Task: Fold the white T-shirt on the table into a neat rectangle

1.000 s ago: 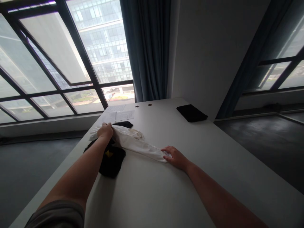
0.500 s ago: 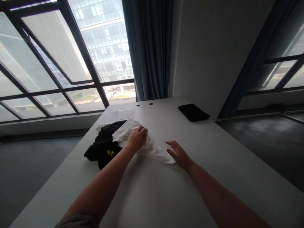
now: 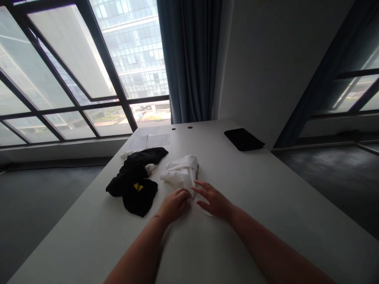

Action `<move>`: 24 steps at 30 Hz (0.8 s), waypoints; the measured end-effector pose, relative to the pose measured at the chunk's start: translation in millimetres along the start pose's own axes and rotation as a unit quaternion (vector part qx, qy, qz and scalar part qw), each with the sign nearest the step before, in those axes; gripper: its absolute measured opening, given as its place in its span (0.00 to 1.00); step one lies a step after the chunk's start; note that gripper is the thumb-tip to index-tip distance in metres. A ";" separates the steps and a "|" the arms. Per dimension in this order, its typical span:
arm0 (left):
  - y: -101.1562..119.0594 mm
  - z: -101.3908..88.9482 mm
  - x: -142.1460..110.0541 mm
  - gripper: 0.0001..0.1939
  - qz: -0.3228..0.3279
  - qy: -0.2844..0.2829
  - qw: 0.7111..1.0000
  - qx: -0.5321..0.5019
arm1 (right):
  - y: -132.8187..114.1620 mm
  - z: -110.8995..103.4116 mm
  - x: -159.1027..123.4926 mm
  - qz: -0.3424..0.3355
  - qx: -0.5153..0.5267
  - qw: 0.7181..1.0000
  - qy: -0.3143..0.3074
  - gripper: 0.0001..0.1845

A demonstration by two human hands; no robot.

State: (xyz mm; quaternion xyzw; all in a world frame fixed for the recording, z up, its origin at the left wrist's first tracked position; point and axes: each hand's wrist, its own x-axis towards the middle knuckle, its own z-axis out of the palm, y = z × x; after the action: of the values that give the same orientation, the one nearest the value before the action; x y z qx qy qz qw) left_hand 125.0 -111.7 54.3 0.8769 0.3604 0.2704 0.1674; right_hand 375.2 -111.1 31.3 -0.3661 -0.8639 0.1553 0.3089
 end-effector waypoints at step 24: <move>-174.7 -120.4 -119.1 0.22 -0.433 0.061 0.848 0.298 | -14.1 6.4 -0.1 0.084 0.002 0.981 -0.174 0.45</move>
State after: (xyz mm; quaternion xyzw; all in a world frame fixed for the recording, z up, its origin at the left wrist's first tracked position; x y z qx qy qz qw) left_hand -112.0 -66.4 22.9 0.6216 0.7762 0.1027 -0.0245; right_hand 363.6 -121.1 33.4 -0.4046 -0.8701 0.2435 0.1408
